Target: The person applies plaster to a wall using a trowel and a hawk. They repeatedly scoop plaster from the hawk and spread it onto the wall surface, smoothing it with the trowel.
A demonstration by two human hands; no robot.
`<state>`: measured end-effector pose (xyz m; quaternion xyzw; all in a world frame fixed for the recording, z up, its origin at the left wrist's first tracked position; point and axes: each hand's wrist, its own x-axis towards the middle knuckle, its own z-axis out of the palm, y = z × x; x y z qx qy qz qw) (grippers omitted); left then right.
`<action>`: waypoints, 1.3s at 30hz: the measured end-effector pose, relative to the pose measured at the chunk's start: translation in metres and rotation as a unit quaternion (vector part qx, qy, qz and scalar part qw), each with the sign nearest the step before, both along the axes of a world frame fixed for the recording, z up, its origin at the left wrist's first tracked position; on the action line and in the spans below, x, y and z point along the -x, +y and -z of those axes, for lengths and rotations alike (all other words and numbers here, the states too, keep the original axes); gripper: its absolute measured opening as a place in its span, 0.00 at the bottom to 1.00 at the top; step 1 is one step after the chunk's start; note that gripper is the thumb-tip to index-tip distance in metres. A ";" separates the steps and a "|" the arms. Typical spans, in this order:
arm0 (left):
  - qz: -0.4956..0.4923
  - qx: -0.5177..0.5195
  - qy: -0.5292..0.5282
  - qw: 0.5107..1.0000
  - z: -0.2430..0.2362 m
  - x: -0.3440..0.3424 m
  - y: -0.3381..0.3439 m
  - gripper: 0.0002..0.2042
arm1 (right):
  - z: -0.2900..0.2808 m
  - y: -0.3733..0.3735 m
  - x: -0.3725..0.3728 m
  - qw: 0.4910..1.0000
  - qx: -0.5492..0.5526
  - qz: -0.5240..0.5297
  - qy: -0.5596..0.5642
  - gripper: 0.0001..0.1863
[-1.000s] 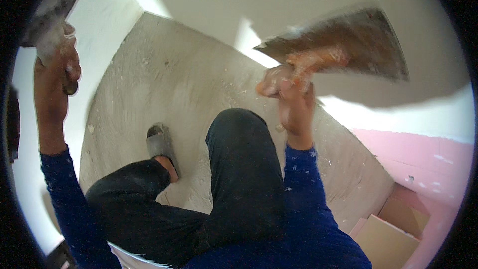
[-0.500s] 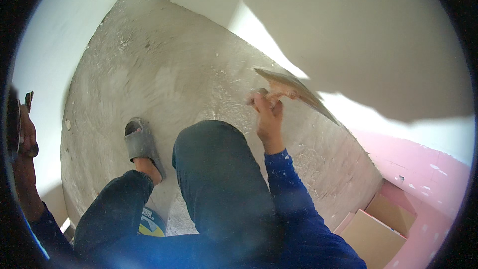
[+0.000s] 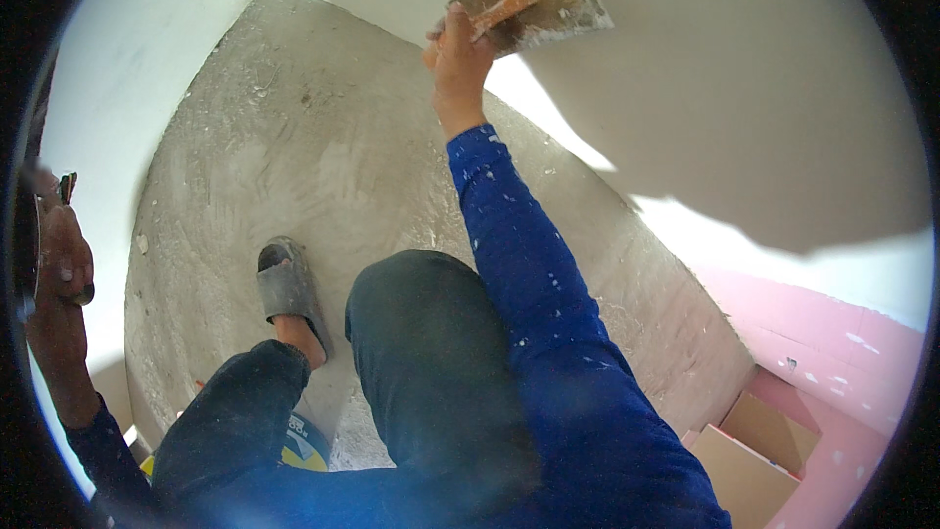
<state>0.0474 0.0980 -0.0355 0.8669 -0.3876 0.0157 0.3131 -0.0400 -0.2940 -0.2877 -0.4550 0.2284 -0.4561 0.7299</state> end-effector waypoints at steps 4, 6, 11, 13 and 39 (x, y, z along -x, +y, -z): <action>-0.087 -0.088 0.105 0.987 0.008 -0.022 0.036 0.30 | -0.003 -0.004 -0.026 0.997 -0.045 0.061 -0.033 0.12; -0.108 -0.058 0.140 0.983 0.014 -0.026 0.041 0.30 | -0.003 -0.008 -0.029 0.992 -0.077 0.091 -0.027 0.12; -0.118 -0.004 0.095 0.988 0.025 -0.013 0.012 0.30 | -0.010 -0.014 -0.025 0.982 -0.149 0.115 0.031 0.13; -0.092 -0.021 0.097 0.991 0.022 -0.011 -0.011 0.27 | -0.017 -0.015 -0.021 0.977 -0.162 0.135 0.021 0.13; -0.070 0.054 0.208 0.974 0.012 0.007 -0.077 0.11 | -0.045 0.006 0.197 0.975 -0.191 0.085 -0.082 0.07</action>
